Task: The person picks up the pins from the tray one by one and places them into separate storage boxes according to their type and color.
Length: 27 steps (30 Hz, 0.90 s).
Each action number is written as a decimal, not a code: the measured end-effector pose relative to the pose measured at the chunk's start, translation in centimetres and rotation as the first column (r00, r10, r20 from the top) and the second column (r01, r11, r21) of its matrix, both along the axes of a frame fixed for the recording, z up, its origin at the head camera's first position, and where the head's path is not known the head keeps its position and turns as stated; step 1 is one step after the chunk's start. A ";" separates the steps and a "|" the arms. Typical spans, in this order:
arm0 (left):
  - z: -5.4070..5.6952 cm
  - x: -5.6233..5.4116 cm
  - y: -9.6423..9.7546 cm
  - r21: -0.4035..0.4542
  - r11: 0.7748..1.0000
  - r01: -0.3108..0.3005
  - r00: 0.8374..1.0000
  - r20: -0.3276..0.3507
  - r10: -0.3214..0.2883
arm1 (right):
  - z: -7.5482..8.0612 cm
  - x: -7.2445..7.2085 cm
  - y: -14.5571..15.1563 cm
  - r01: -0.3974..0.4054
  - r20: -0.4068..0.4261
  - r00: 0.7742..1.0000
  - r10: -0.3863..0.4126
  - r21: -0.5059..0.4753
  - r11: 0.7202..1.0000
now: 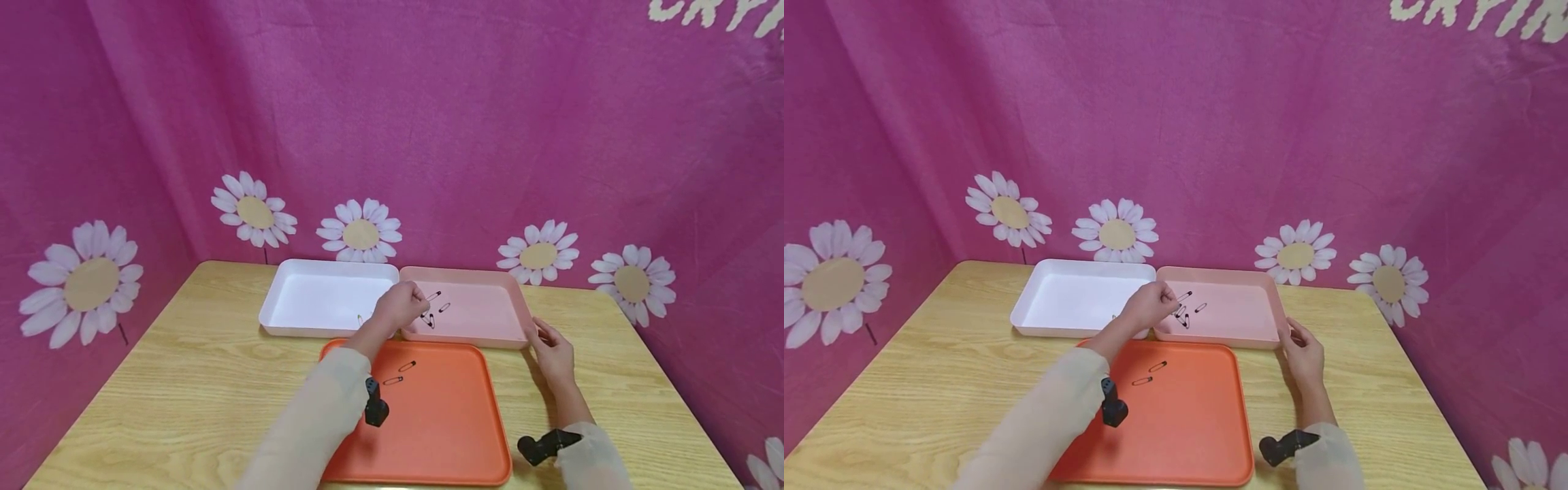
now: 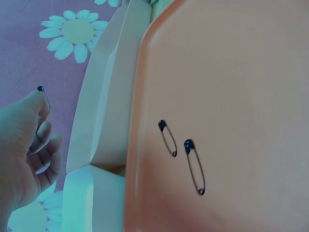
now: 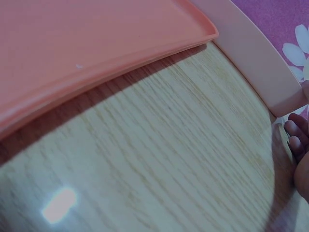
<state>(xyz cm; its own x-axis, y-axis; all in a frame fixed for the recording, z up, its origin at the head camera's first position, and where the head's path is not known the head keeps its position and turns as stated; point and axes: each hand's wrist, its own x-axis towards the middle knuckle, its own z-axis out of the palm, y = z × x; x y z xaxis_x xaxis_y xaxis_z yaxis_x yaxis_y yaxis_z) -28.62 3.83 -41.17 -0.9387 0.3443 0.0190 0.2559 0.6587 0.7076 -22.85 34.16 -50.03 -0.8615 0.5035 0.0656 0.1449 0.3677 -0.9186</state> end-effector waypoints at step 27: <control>-1.4 3.4 -1.9 -0.178 0.965 0.192 0.972 -0.098 -0.212 | 0.0 0.1 0.1 -0.013 -0.043 0.999 0.013 0.001 1.000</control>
